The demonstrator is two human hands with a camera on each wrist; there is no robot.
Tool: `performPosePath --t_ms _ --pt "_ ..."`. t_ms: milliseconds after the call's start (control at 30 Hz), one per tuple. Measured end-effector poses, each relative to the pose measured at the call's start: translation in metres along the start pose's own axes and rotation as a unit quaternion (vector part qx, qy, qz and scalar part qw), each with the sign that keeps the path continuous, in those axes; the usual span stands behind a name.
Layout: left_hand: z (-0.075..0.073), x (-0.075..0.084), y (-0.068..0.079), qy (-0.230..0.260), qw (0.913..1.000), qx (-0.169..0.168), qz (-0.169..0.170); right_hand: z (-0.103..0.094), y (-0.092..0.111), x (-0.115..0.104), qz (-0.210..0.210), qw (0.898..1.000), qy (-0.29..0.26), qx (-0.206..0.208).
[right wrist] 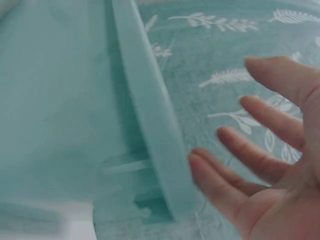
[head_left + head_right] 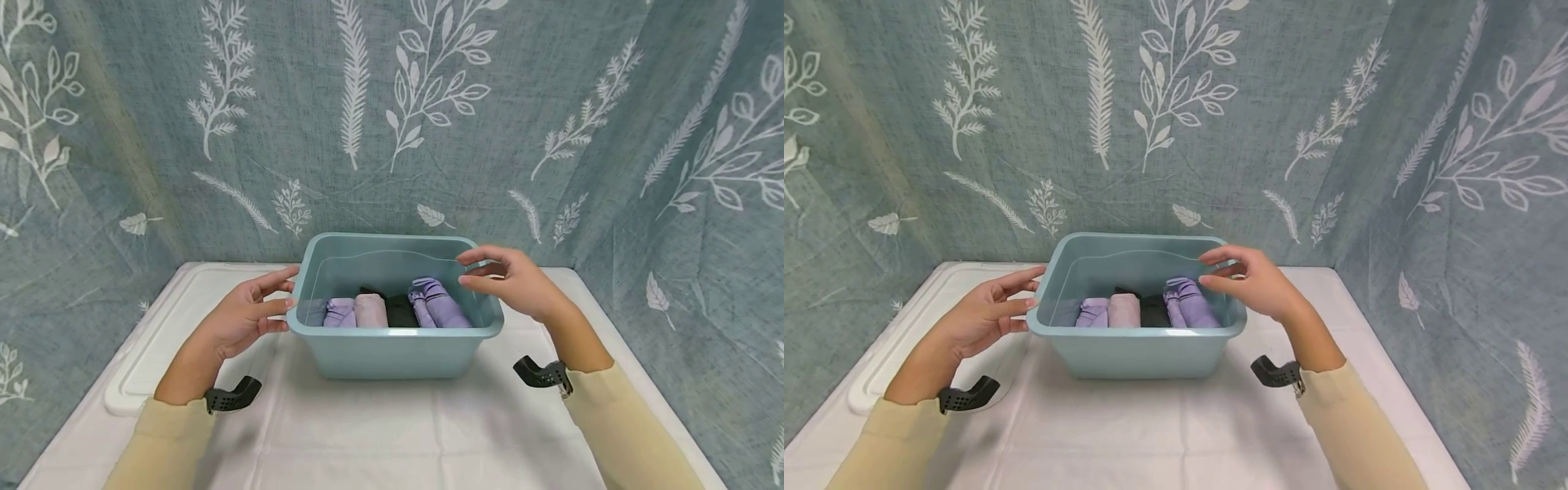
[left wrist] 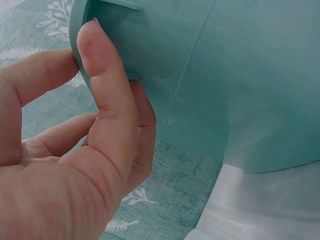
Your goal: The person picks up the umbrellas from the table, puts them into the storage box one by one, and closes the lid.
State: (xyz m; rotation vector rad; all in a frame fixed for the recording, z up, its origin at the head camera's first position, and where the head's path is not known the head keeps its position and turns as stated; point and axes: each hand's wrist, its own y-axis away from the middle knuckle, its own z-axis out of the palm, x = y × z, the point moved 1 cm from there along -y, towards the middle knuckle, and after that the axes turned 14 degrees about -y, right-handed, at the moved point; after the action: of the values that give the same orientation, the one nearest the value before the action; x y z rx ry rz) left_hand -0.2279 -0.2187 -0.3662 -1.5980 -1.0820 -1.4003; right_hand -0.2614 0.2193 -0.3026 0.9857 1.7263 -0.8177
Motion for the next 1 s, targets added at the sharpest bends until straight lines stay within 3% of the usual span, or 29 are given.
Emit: performPosePath --t_ms 133,267,433,567,700,1000 --pt "0.0 0.001 0.0 0.005 1.0 0.001 0.001 0.0 0.014 0.006 -0.055 0.997 -0.018 0.054" --pt "0.001 0.001 -0.001 0.01 1.0 0.002 0.0 0.004 0.026 0.016 -0.122 0.986 -0.051 0.102" --pt "0.001 0.0 -0.001 0.011 0.9999 0.005 0.003 0.013 0.038 0.033 -0.229 0.955 -0.096 0.162" --pt "0.001 -0.001 -0.001 0.008 0.9999 0.006 0.005 0.018 0.045 0.047 -0.29 0.931 -0.092 0.202" --pt "0.0 -0.002 -0.002 0.006 0.9999 0.006 0.007 0.021 0.051 0.057 -0.329 0.916 -0.093 0.211" --pt "-0.001 -0.004 -0.001 0.008 0.9999 0.006 0.008 0.031 0.057 0.073 -0.42 0.888 -0.067 0.177"
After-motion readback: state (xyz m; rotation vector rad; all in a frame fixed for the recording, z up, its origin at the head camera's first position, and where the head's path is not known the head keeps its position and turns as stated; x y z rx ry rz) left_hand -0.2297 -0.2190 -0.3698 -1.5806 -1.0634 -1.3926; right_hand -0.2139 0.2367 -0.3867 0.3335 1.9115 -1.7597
